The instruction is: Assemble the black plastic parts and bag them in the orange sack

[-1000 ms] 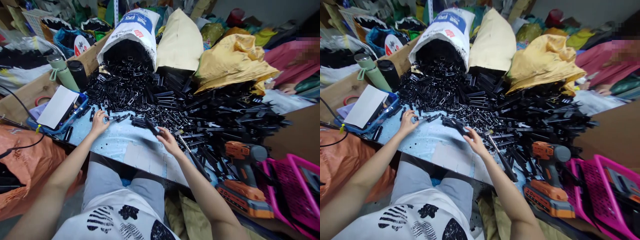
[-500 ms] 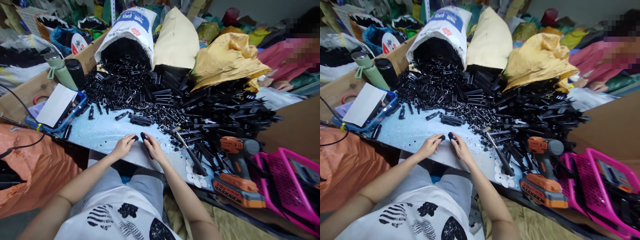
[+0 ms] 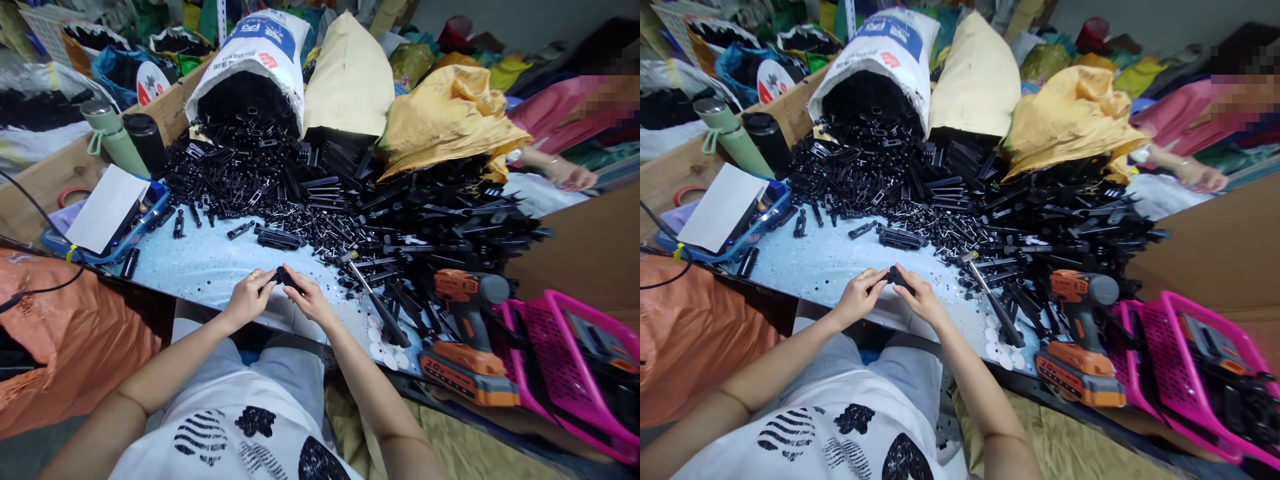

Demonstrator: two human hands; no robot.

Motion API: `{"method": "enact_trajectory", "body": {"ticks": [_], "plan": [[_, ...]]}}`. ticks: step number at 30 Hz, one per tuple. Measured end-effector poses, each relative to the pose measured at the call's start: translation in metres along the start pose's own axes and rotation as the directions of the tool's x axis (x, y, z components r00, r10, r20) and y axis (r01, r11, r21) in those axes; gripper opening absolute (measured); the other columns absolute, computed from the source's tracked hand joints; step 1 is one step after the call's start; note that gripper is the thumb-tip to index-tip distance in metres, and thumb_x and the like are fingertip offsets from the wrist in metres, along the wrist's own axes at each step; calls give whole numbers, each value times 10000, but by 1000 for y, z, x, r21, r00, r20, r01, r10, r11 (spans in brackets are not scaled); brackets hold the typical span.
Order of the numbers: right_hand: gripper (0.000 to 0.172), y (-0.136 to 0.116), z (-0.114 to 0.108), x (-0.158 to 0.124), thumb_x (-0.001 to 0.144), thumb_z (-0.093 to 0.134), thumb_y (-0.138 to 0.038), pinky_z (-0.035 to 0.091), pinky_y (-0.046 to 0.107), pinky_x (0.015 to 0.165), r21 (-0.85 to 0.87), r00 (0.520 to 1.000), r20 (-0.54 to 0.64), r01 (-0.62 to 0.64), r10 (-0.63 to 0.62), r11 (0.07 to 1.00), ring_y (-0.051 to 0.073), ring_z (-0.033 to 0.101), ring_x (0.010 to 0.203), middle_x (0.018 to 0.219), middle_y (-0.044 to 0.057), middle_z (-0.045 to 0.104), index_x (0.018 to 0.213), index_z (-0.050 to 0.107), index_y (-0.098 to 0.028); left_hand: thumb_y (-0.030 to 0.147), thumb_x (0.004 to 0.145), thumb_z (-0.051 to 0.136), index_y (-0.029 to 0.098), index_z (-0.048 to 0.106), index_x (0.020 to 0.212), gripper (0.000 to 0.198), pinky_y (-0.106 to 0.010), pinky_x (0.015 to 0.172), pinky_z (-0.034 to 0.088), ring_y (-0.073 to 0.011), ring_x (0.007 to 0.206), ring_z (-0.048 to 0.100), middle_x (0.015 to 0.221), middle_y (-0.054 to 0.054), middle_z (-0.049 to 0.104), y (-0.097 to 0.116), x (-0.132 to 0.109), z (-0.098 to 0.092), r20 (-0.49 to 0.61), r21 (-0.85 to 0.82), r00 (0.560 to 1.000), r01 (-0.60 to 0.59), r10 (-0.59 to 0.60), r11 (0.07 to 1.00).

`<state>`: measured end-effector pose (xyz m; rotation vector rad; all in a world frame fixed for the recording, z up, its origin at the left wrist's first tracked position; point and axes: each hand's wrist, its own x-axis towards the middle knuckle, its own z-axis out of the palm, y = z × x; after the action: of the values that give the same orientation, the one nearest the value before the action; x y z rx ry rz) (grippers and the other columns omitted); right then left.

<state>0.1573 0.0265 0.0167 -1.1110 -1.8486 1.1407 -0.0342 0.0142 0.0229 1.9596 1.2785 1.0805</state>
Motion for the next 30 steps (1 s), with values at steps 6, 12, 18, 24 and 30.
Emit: {"method": "enact_trajectory", "body": {"ticks": [6,12,18,24,30], "plan": [[509,0,12,-3,909,455,-396,516,280,614,-65,990,-128,46,-54,997,101,547,606,1008,53,598,1398,369,-287,272,936,400,155,589,1190,338,-307,809,496,-173,910,600,968,-103,630,11,3,14,-168,-19,985,-44,40,999],[518,-16,39,-6,912,429,-403,501,366,851,-147,931,-336,100,-145,984,215,594,983,1181,98,588,1406,369,-255,271,946,375,140,597,1178,347,-304,775,492,-156,850,579,908,-96,607,25,9,25,-362,-65,929,-104,74,992],[550,-19,54,0,919,382,-433,451,418,953,-156,894,-429,63,-125,986,247,513,1161,1226,112,568,1426,329,-228,301,954,323,144,587,1196,391,-324,772,486,-169,857,571,918,-102,614,24,13,17,-370,-70,925,-119,85,990],[527,-8,56,10,942,317,-423,461,385,940,-185,947,-297,72,-126,980,225,538,1127,1226,104,569,1430,319,-223,333,951,323,165,534,1227,386,-356,836,478,-193,947,577,1037,-118,613,6,6,25,-335,-66,941,14,-35,998],[458,19,-37,31,911,411,-443,490,345,754,-658,985,-175,-129,16,742,231,562,961,1089,89,609,1314,481,-236,242,846,488,174,334,1375,555,-404,844,491,-251,1022,572,1089,-133,572,-16,-19,25,-203,170,950,271,-236,947]]}}
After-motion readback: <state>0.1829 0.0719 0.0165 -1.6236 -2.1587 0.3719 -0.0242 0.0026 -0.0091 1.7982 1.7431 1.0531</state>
